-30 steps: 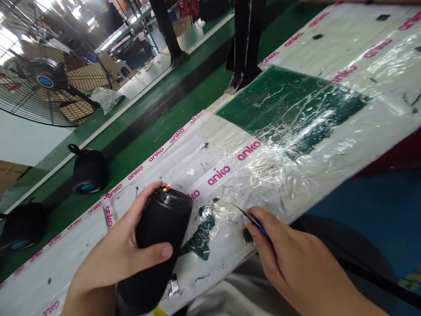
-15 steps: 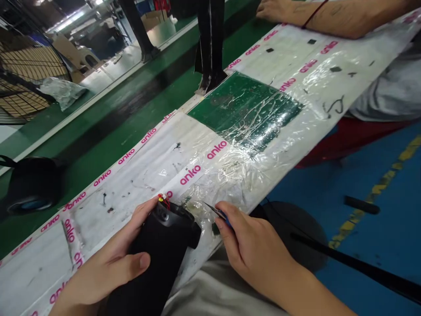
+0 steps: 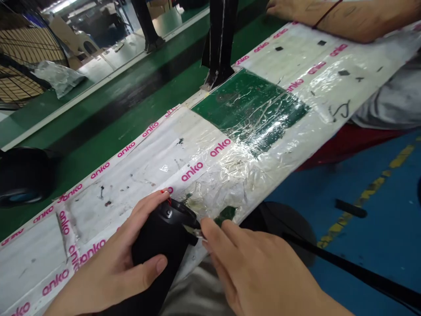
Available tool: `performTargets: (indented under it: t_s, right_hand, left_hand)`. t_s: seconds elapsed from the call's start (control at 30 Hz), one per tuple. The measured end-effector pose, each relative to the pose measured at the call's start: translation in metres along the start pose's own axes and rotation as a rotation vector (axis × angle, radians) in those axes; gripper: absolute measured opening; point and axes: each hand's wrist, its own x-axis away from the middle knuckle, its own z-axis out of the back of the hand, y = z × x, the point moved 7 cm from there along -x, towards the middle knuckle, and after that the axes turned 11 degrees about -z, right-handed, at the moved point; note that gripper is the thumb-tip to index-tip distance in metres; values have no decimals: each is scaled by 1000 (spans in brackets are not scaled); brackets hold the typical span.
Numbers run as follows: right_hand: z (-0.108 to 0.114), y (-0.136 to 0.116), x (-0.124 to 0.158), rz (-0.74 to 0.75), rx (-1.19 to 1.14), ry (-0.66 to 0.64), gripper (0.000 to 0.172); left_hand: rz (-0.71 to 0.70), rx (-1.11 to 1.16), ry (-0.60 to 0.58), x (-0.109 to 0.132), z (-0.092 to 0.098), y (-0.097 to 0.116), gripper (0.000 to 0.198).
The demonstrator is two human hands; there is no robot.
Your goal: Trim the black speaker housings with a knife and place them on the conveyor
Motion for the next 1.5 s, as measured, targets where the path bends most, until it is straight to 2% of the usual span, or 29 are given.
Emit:
performTargets:
  t_s: [0.2,0.5,0.63,0.93,1.07,1.17,1.27,1.33,1.4,1.43,1.5]
  right_hand:
    - [1,-13,-5,57,147,-16,42]
    - [-1,-16,-5,34,162,-48,44]
    - [0,-17,-3,23,164,-43,45]
    - [-9,-15,2,-18,224,19,52]
    - [-15,-14,5,-8,255,19,49]
    - [-19,-14,7,-2,231,-5,54]
    - [-20,-12,2,-20,246,-110,63]
    - [-23,-13,-6,-19,288,-309,63]
    - [-24,-13,-13,-27,323,-532,58]
    - [-21,-12,-16,-40,330,-605,54]
    - [-14,-10,-20,-75,348,-655,48]
  left_hand:
    - [10,11,13,0,-1,1,91]
    - [102,32,-33,1,-5,0,89]
    - [87,-20,-26,3,-8,1,89]
    - [63,-141,129,3,-11,15,85]
    - [83,-130,158,3,-15,18,82]
    - [97,-120,172,3,-18,18,78]
    - [82,-172,170,1,-18,20,77]
    - [85,-199,143,-1,-20,21,77]
    - [97,-220,103,-2,-22,20,77]
    - [103,-228,98,-2,-23,20,76]
    - [102,-233,132,-2,-22,21,74]
